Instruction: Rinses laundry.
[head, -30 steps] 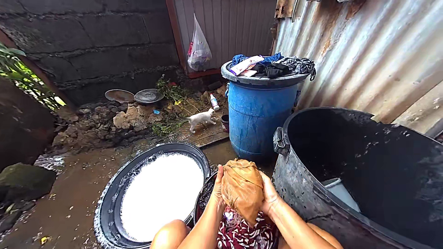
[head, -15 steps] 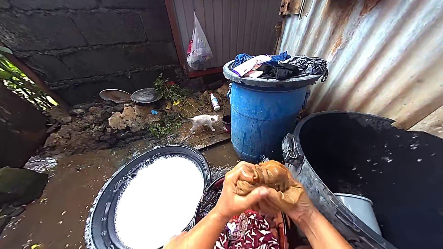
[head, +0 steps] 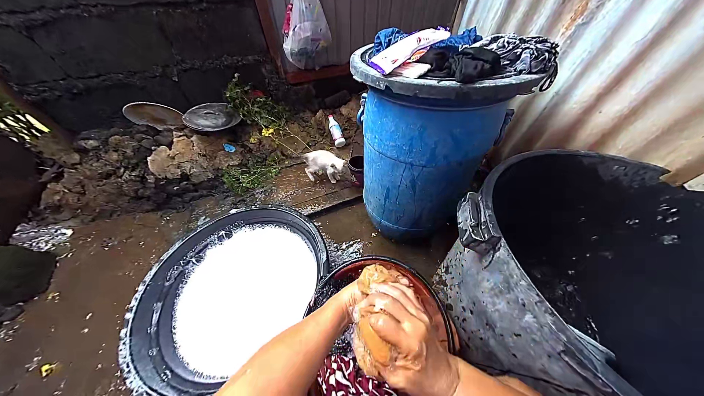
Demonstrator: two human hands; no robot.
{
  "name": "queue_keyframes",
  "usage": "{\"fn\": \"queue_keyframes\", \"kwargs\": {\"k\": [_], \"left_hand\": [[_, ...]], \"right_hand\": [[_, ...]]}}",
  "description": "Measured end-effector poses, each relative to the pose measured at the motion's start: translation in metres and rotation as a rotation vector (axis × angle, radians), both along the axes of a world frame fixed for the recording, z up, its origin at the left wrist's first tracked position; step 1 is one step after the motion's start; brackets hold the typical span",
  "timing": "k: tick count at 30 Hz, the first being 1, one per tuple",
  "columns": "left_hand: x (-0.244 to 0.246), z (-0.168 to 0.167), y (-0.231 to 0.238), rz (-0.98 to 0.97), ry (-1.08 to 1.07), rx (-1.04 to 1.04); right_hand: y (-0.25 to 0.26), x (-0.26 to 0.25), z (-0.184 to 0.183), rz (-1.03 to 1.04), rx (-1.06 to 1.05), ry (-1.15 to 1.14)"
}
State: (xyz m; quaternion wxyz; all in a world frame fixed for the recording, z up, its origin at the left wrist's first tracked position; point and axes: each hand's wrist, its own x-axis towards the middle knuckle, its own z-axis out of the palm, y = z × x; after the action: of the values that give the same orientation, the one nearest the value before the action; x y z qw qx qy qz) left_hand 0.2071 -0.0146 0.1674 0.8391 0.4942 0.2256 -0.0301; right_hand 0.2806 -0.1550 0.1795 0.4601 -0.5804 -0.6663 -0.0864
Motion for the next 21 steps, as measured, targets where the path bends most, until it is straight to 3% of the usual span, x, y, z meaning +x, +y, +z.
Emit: {"fn": "queue_keyframes", "kwargs": {"k": [2, 4, 7, 11, 14, 17, 21], "left_hand": [[0.005, -0.009, 0.004, -0.218, -0.043, 0.190], [0.015, -0.012, -0.001, -0.417, -0.172, 0.196], [0.029, -0.013, -0.012, -0.636, -0.164, 0.261], [0.038, 0.013, -0.028, -0.917, 0.021, 0.885], [0.033, 0.010, -0.031, -0.864, 0.109, 1.094], [0.020, 0.031, -0.010, -0.697, 0.325, 1.264], [-0.024, 0.065, 0.051, -0.336, 0.710, 1.397]], "right_hand": [[-0.006, -0.005, -0.010, 0.037, -0.009, -0.135], [-0.013, -0.011, -0.019, 0.095, -0.027, -0.244], [-0.023, -0.026, -0.031, 0.159, -0.070, -0.392], [-0.024, -0.033, -0.048, 0.257, -0.136, -0.519], [-0.017, -0.030, -0.056, 0.339, -0.158, -0.567], [0.003, -0.022, -0.047, 0.369, -0.076, -0.614], [-0.001, -0.014, -0.016, 0.296, -0.368, -0.253]]}}
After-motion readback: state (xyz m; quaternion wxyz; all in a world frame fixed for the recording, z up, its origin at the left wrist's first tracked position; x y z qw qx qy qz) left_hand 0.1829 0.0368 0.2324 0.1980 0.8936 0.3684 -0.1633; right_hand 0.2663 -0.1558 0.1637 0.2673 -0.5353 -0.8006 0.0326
